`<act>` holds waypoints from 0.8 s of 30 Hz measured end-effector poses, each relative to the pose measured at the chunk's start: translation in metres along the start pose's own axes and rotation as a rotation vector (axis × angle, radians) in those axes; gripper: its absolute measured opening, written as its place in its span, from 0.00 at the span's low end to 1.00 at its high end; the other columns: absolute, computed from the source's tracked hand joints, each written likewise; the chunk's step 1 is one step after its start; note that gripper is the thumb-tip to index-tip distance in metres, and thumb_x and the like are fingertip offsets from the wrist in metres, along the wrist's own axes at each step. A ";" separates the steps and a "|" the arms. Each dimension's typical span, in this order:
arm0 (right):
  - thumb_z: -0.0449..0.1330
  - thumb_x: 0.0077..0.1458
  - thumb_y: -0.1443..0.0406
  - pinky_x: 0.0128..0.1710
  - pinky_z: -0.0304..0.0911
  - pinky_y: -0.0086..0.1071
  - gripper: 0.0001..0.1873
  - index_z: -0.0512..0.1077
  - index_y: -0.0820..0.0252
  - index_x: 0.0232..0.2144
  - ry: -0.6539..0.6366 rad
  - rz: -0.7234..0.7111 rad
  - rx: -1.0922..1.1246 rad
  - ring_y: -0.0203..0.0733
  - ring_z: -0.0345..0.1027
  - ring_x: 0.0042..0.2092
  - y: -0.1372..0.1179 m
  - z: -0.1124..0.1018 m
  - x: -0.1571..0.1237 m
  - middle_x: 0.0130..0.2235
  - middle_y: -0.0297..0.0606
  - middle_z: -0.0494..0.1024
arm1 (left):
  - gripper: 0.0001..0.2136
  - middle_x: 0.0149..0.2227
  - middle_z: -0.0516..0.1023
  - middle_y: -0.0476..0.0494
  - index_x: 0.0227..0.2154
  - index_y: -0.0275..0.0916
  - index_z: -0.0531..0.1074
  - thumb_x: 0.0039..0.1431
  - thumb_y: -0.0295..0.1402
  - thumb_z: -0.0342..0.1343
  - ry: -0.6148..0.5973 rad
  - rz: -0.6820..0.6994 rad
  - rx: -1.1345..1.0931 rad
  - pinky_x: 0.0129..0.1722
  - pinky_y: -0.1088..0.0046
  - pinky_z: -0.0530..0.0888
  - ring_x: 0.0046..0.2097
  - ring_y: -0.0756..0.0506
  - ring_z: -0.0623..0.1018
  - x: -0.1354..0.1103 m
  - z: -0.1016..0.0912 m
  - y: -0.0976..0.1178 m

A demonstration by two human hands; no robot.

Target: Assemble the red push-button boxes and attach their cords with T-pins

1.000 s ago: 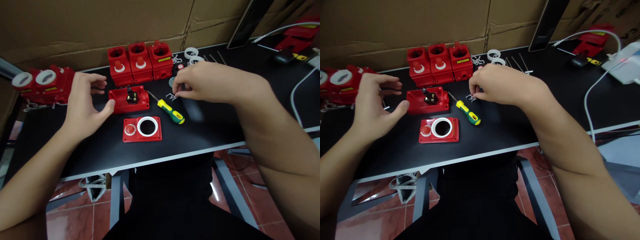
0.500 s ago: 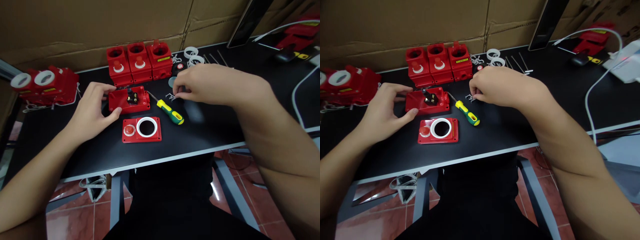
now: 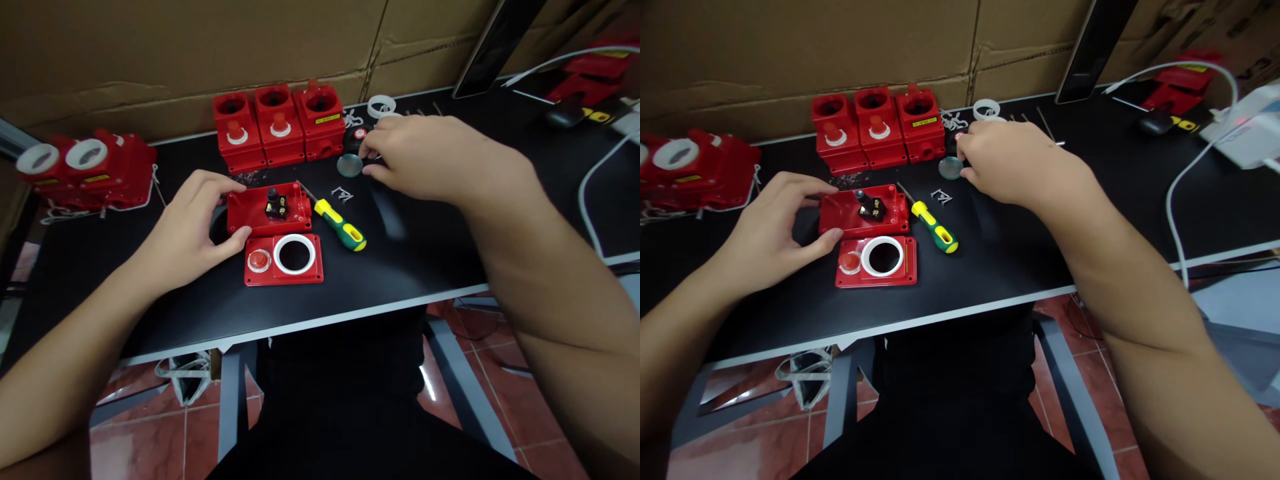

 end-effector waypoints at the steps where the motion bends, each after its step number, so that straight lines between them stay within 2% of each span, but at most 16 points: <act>1: 0.67 0.79 0.57 0.46 0.81 0.61 0.11 0.87 0.47 0.56 0.006 -0.004 0.013 0.75 0.89 0.58 -0.001 0.001 0.000 0.64 0.52 0.92 | 0.25 0.74 0.84 0.34 0.73 0.46 0.77 0.86 0.55 0.61 -0.003 -0.001 -0.003 0.73 0.40 0.90 0.73 0.28 0.84 0.000 0.000 0.001; 6: 0.66 0.77 0.58 0.53 0.84 0.65 0.09 0.86 0.43 0.52 -0.052 0.016 0.035 0.76 0.88 0.62 -0.008 -0.013 -0.002 0.65 0.48 0.92 | 0.24 0.73 0.83 0.37 0.73 0.53 0.76 0.86 0.57 0.61 0.022 0.037 -0.029 0.74 0.41 0.90 0.73 0.28 0.85 -0.003 0.002 0.002; 9: 0.63 0.79 0.57 0.57 0.84 0.66 0.12 0.84 0.43 0.57 -0.092 0.065 0.059 0.78 0.85 0.66 -0.010 -0.028 -0.003 0.69 0.51 0.89 | 0.23 0.73 0.84 0.39 0.72 0.54 0.76 0.85 0.57 0.62 0.017 0.036 -0.040 0.74 0.40 0.90 0.74 0.27 0.85 -0.004 0.003 0.003; 13: 0.61 0.81 0.55 0.65 0.82 0.67 0.15 0.82 0.42 0.62 -0.051 0.150 0.074 0.78 0.82 0.71 -0.013 -0.038 0.003 0.74 0.55 0.86 | 0.24 0.73 0.84 0.38 0.73 0.53 0.76 0.85 0.57 0.62 0.014 0.056 -0.042 0.75 0.39 0.89 0.73 0.27 0.85 -0.004 0.004 0.007; 18: 0.60 0.81 0.54 0.72 0.76 0.69 0.18 0.83 0.47 0.63 0.018 0.299 0.154 0.81 0.80 0.77 -0.006 -0.035 0.015 0.79 0.60 0.81 | 0.24 0.72 0.84 0.36 0.73 0.48 0.76 0.88 0.57 0.61 0.028 0.100 -0.015 0.75 0.42 0.90 0.72 0.28 0.86 -0.005 0.005 0.011; 21: 0.63 0.80 0.54 0.71 0.75 0.67 0.17 0.85 0.48 0.61 -0.015 0.287 0.173 0.82 0.78 0.78 0.005 -0.028 0.021 0.77 0.62 0.83 | 0.24 0.72 0.85 0.38 0.72 0.50 0.77 0.88 0.58 0.59 0.026 0.082 -0.013 0.76 0.45 0.89 0.72 0.29 0.86 -0.005 0.005 0.011; 24: 0.70 0.75 0.54 0.66 0.77 0.63 0.14 0.85 0.46 0.58 -0.047 0.237 0.182 0.80 0.80 0.76 0.016 -0.021 0.025 0.74 0.58 0.87 | 0.26 0.72 0.85 0.37 0.72 0.49 0.77 0.87 0.60 0.59 0.020 0.066 -0.011 0.75 0.43 0.89 0.72 0.28 0.86 -0.004 0.005 0.011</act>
Point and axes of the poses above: each hand's wrist, its own x-axis towards the middle knuckle, its own z-axis out of the palm, y = z × x, the point moved 3 cm from there along x, towards the middle knuckle
